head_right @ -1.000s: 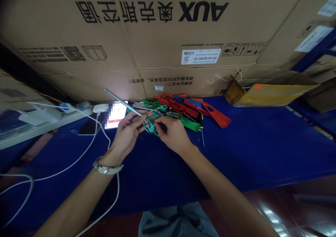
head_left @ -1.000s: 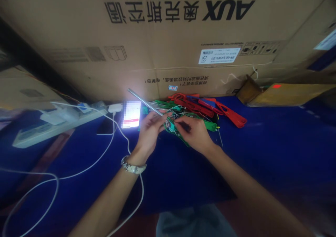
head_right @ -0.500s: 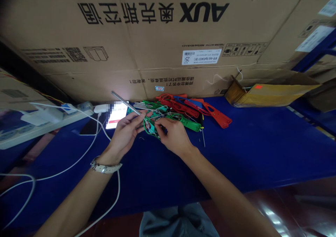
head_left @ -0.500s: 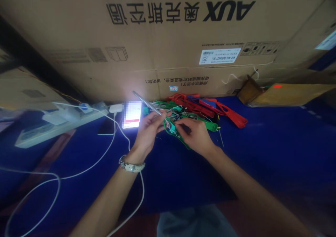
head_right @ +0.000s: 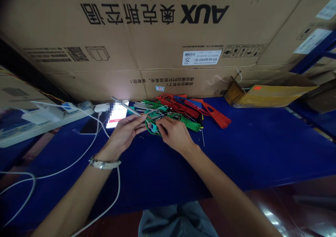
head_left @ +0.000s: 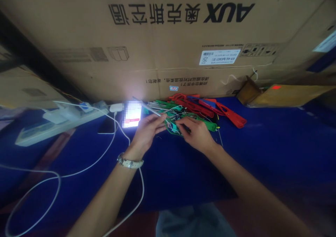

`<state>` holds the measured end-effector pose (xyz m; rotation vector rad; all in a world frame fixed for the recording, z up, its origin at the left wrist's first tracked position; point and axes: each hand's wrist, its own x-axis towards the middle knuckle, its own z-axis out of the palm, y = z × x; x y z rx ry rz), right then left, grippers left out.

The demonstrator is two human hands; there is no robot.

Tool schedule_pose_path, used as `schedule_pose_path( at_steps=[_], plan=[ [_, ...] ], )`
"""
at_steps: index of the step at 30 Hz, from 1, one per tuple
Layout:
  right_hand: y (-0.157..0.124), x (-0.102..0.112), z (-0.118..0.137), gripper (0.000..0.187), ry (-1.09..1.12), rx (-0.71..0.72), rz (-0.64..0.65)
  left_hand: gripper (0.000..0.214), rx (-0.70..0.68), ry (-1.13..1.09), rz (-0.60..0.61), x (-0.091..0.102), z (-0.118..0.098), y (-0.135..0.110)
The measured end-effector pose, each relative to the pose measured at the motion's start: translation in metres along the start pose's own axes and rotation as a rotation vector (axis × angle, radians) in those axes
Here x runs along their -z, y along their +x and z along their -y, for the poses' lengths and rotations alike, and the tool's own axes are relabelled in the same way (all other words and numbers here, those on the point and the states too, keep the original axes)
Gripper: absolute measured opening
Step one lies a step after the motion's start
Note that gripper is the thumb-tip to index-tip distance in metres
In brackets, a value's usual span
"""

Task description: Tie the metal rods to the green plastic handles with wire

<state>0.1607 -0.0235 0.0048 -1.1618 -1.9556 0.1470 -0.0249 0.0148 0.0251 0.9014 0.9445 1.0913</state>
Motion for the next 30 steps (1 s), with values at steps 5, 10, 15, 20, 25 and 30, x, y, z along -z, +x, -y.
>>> schedule_pose_path(
  at_steps=[5,10,15,20,25,30],
  plan=[
    [0.0009,0.0001,-0.0018,0.016,-0.003,0.025,-0.007,0.022,-0.010,0.005,-0.039,0.0007,0.0022,0.0017],
    [0.0009,-0.0003,-0.0038,0.015,-0.015,0.048,-0.021,0.026,-0.041,0.109,-0.015,0.0020,-0.0015,0.0006],
    [0.0005,0.0010,-0.0039,0.016,-0.030,0.059,-0.029,0.025,-0.087,0.164,0.011,0.0023,-0.0043,-0.0002],
    [0.0003,0.0019,-0.0024,0.017,-0.013,0.079,-0.053,0.023,-0.095,0.100,0.042,0.0020,-0.0031,0.0005],
    [-0.0001,0.0021,-0.0023,0.015,-0.035,0.115,-0.094,0.025,-0.071,0.035,0.039,-0.0011,-0.0031,-0.0020],
    [-0.0002,0.0018,-0.0023,0.016,-0.026,0.123,-0.104,0.028,-0.078,0.007,-0.012,-0.0046,-0.0018,-0.0033]
  ],
)
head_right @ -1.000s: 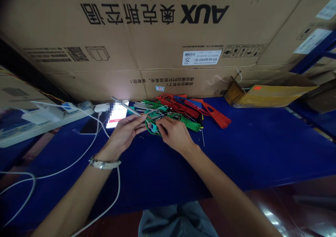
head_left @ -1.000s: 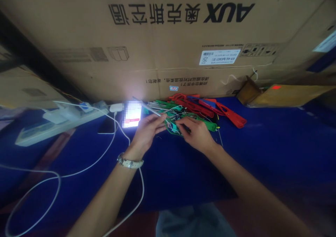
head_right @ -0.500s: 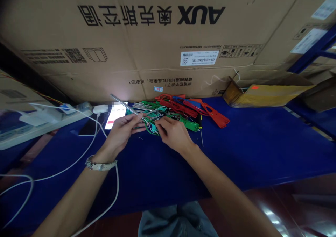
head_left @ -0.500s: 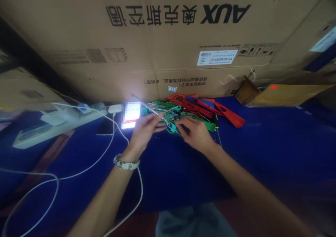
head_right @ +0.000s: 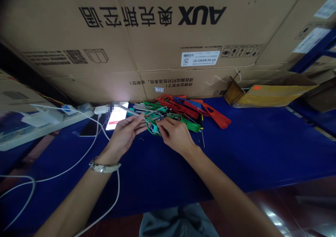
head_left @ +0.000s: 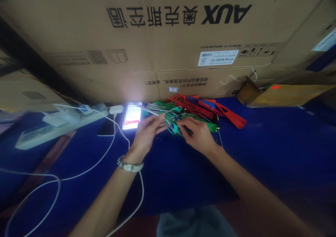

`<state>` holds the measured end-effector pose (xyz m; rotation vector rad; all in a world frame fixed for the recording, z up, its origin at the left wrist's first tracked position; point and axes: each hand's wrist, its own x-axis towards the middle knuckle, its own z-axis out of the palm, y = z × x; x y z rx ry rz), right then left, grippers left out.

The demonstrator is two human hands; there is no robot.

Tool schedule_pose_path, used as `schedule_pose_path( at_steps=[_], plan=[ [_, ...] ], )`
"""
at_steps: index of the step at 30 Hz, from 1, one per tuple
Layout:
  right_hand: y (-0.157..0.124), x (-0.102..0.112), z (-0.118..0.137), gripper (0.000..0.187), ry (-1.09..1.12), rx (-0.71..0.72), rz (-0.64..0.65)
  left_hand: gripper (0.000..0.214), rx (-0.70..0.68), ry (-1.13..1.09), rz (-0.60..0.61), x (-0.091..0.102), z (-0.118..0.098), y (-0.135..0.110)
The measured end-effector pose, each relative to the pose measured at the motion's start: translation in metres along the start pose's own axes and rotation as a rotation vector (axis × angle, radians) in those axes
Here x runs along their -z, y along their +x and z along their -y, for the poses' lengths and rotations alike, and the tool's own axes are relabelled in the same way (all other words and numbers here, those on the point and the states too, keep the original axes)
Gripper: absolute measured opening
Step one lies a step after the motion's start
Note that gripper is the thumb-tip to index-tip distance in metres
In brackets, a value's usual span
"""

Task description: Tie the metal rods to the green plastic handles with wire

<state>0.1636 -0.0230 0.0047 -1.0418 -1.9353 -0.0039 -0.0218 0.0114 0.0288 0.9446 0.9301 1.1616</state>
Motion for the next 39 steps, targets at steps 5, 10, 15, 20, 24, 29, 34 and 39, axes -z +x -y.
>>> schedule_pose_path(
  at_steps=[5,10,15,20,24,29,34,39],
  plan=[
    [-0.001,0.001,0.001,0.017,0.016,-0.019,0.021,0.028,-0.048,0.056,-0.028,0.001,0.003,0.003],
    [0.003,0.001,0.005,0.016,0.177,-0.213,0.018,0.022,-0.079,0.106,-0.039,0.000,0.005,0.004],
    [0.009,0.000,0.000,0.029,0.494,-0.452,0.249,0.022,-0.109,0.135,-0.021,-0.002,0.006,0.002],
    [0.008,0.003,-0.005,0.040,0.812,-0.652,0.410,0.021,-0.127,0.190,-0.008,-0.002,0.005,0.002],
    [0.008,0.007,-0.005,0.040,0.904,-0.674,0.440,0.019,-0.148,0.213,0.008,-0.004,0.003,-0.001],
    [0.010,0.009,-0.001,0.036,0.894,-0.640,0.477,0.018,-0.160,0.215,0.023,-0.005,0.004,-0.002],
    [0.010,0.011,0.005,0.040,0.877,-0.611,0.489,0.017,-0.165,0.205,0.018,-0.005,0.003,-0.001],
    [0.008,0.007,0.004,0.039,0.837,-0.593,0.478,0.022,-0.163,0.199,-0.012,-0.007,0.002,-0.003]
  ],
)
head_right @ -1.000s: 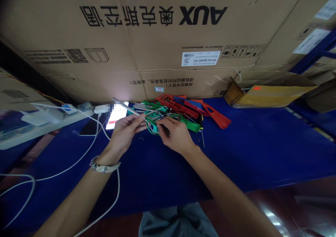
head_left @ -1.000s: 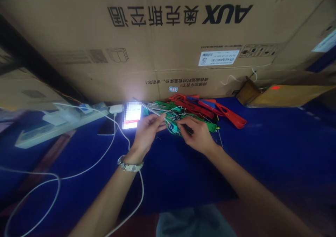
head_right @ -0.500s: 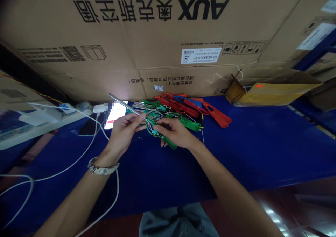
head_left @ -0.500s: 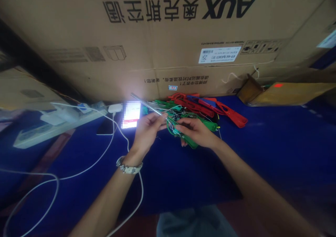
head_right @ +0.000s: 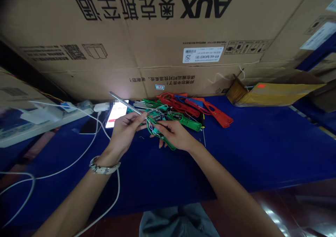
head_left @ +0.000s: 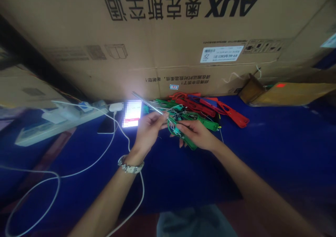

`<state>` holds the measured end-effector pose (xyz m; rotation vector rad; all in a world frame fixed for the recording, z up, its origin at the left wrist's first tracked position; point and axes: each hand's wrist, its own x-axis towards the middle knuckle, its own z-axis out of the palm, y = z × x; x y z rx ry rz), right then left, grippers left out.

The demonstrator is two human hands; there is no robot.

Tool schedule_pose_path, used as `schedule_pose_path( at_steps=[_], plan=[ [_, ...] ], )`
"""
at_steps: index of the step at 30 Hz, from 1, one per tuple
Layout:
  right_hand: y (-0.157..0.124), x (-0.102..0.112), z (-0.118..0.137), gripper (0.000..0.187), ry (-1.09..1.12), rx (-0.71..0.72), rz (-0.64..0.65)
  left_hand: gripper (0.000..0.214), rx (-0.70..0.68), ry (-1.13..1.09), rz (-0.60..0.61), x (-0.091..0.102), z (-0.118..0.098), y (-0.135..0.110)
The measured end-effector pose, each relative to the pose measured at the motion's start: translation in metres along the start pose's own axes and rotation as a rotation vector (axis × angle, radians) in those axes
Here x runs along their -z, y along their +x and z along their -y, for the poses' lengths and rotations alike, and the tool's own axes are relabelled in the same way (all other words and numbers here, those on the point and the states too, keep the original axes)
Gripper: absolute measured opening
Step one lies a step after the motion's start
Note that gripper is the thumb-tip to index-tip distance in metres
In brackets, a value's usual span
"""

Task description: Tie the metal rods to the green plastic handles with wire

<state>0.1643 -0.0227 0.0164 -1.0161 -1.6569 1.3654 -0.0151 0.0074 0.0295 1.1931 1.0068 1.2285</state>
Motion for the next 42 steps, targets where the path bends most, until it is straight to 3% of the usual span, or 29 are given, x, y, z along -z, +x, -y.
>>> schedule_pose_path(
  at_steps=[8,12,17,20,25,27,36,42],
  plan=[
    [0.006,-0.010,-0.008,0.037,0.053,-0.019,-0.151,0.021,-0.028,0.028,0.003,0.002,0.001,0.000],
    [0.006,-0.009,-0.006,0.039,0.140,-0.055,-0.158,0.020,-0.034,0.026,0.009,0.002,0.000,0.000],
    [0.005,-0.009,-0.008,0.033,0.082,-0.054,-0.171,0.023,-0.045,0.049,0.001,0.001,0.000,-0.001],
    [0.004,-0.013,-0.010,0.031,-0.052,0.056,-0.273,0.022,-0.052,0.038,-0.018,0.000,0.001,-0.001],
    [0.004,-0.021,-0.008,0.010,-0.485,0.443,-0.532,0.023,-0.067,-0.015,-0.058,-0.001,0.002,-0.001],
    [0.004,-0.023,-0.006,0.009,-0.573,0.523,-0.589,0.023,-0.066,-0.035,-0.076,-0.001,0.004,-0.001],
    [0.004,-0.030,-0.004,0.012,-0.690,0.508,-0.707,0.026,-0.071,-0.032,-0.089,-0.005,0.005,-0.002],
    [0.006,-0.032,-0.001,0.016,-0.695,0.436,-0.704,0.023,-0.102,-0.004,-0.071,-0.004,0.010,-0.001]
  ],
)
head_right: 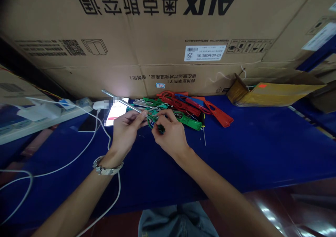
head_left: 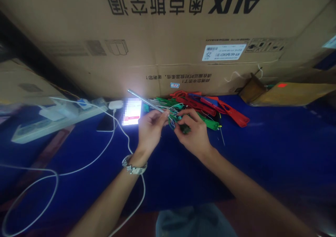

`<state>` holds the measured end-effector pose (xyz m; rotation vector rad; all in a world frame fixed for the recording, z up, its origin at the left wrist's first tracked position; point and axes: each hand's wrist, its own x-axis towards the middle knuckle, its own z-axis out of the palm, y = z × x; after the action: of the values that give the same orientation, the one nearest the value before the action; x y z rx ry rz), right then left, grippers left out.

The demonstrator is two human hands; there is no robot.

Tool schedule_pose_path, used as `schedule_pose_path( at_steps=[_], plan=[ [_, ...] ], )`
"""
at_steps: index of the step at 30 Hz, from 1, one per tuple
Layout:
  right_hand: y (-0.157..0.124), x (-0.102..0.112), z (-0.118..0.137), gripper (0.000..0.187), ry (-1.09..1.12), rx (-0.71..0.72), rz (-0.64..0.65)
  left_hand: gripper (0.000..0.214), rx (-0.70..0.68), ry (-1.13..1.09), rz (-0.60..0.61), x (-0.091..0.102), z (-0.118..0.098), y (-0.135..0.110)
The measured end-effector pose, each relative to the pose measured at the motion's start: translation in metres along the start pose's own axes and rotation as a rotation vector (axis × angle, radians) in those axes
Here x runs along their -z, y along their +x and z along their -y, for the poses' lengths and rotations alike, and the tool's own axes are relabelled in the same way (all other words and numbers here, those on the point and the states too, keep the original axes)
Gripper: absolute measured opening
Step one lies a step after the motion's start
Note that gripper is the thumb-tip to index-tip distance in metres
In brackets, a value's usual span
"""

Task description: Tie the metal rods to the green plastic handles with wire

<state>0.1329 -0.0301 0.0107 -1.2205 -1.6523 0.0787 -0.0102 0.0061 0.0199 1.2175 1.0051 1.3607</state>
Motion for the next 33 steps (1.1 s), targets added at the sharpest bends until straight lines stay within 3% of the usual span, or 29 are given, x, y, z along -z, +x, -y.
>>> schedule_pose_path(
  at_steps=[5,10,14,17,24,27,33],
  plan=[
    [0.006,0.004,0.001,0.016,0.057,-0.060,0.105,0.022,0.022,0.001,-0.005,0.000,0.000,0.001],
    [0.021,0.007,-0.013,0.018,0.191,-0.139,0.253,0.026,0.093,-0.056,-0.044,-0.002,0.003,0.004],
    [0.035,0.006,-0.030,0.010,0.288,-0.292,0.448,0.030,0.123,-0.112,-0.089,0.000,0.008,0.009],
    [0.039,0.008,-0.038,0.012,0.422,-0.318,0.559,0.030,0.113,-0.140,-0.143,0.004,0.012,0.012],
    [0.027,0.016,-0.040,0.029,0.678,-0.341,0.443,0.025,0.059,-0.238,-0.156,0.006,0.012,0.011],
    [0.027,0.020,-0.034,0.030,0.632,-0.380,0.476,0.023,0.020,-0.227,-0.134,0.005,0.011,0.010],
    [0.037,0.023,-0.020,0.018,0.478,-0.314,0.533,0.021,-0.084,-0.191,-0.038,0.002,0.012,0.005]
  ],
)
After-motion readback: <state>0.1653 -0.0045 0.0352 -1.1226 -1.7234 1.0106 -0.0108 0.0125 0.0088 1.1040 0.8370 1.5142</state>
